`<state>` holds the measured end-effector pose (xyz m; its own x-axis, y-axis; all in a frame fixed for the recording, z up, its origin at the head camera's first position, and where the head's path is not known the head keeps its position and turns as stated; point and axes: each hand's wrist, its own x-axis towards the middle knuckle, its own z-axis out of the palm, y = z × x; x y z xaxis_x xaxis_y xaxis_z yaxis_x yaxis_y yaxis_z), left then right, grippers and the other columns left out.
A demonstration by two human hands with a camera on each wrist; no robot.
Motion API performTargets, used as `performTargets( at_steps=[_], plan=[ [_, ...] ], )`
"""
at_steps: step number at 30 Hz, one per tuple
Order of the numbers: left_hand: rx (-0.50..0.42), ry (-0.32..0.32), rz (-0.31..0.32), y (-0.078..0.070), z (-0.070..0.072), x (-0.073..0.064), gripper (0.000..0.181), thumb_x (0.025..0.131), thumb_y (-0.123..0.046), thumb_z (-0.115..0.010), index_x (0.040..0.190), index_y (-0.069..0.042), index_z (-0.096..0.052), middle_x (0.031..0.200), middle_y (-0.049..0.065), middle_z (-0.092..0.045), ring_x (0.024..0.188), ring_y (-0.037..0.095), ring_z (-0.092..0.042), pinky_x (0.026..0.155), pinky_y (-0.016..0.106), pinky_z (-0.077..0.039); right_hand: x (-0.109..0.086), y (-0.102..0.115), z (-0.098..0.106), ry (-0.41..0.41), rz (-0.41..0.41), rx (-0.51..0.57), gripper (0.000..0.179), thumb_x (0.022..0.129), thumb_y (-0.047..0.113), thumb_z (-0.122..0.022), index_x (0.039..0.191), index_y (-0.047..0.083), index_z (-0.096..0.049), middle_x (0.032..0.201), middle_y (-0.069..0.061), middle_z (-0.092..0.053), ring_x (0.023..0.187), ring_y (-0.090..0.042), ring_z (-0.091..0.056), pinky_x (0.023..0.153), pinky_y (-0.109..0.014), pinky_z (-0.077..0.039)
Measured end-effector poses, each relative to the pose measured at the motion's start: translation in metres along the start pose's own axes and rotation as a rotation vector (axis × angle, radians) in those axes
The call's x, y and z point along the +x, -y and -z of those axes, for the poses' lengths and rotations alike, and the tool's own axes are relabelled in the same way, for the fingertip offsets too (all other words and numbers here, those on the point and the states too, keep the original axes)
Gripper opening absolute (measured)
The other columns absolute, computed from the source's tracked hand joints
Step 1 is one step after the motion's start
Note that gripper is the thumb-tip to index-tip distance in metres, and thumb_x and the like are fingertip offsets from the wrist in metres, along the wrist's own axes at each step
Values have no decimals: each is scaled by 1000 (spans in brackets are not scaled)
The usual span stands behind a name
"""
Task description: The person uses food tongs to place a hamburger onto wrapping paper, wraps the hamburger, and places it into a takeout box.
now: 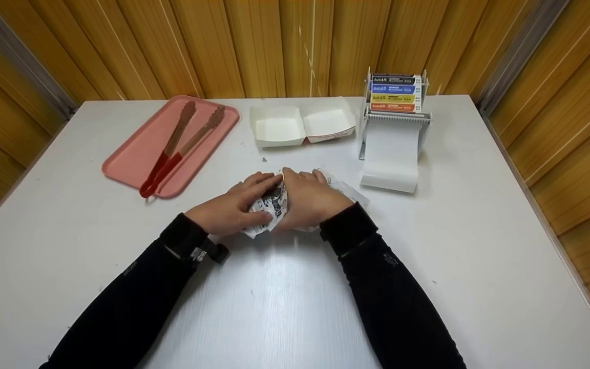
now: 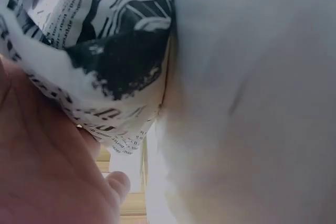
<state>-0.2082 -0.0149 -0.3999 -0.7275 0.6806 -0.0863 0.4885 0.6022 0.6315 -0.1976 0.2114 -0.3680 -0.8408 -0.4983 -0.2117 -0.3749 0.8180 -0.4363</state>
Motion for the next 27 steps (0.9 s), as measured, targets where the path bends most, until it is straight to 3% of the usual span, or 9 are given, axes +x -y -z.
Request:
performTargets(
  at_steps=[3, 6, 9, 12, 17, 21, 27],
  plan=[
    [14, -5, 8, 0, -1, 0, 90, 96, -55, -64, 170, -33, -18, 174, 3, -22, 163, 20, -19, 132, 61, -5, -9, 0, 13, -13, -24, 90, 120, 76, 61, -87, 166, 13, -25, 163, -18, -41, 154, -40, -33, 126, -63, -25],
    [11, -9, 7, -1, -1, 0, 93, 95, -60, -67, 169, -32, -19, 174, 2, -23, 162, 19, -18, 132, 61, -5, -10, 1, 15, -78, -23, 182, 88, 86, 58, -81, 153, 15, -44, 133, -12, -62, 122, -30, -60, 103, -51, -51],
    [13, -21, 2, -1, -2, 0, 93, 94, -61, -68, 169, -30, -23, 172, 2, -26, 161, 18, -21, 131, 61, -7, -5, 1, 11, -128, -28, 243, 58, 95, 41, -76, 138, 12, -52, 93, -3, -65, 81, -18, -62, 75, -35, -52],
    [26, -26, -2, -1, -2, 0, 93, 94, -63, -68, 169, -29, -24, 171, 3, -28, 159, 19, -24, 131, 59, -9, 0, -2, 8, -131, -53, 282, 50, 96, 25, -75, 137, 9, -51, 78, 2, -60, 66, -12, -55, 64, -27, -47],
    [10, 9, 5, 0, 0, 0, 91, 95, -64, -65, 169, -32, -23, 172, 4, -26, 161, 20, -22, 132, 58, -9, 5, -11, 6, -93, -71, 333, 42, 98, 14, -71, 135, 11, -51, 74, 4, -58, 61, -9, -50, 56, -24, -42],
    [-47, 23, 5, 4, 4, -1, 95, 90, -57, -76, 167, -35, -27, 171, 0, -28, 160, 19, -22, 132, 56, -10, 6, -14, 5, -61, -74, 375, 37, 100, 10, -66, 134, 13, -52, 77, 1, -60, 58, -10, -53, 52, -24, -44],
    [-60, -6, 21, 5, 4, 1, 103, 79, -51, -90, 164, -38, -32, 169, -5, -35, 163, 35, -15, 131, 58, -10, 3, -15, 7, -15, -92, 441, 37, 101, 7, -58, 136, 15, -51, 90, -6, -69, 56, -15, -63, 49, -32, -56]
  ],
)
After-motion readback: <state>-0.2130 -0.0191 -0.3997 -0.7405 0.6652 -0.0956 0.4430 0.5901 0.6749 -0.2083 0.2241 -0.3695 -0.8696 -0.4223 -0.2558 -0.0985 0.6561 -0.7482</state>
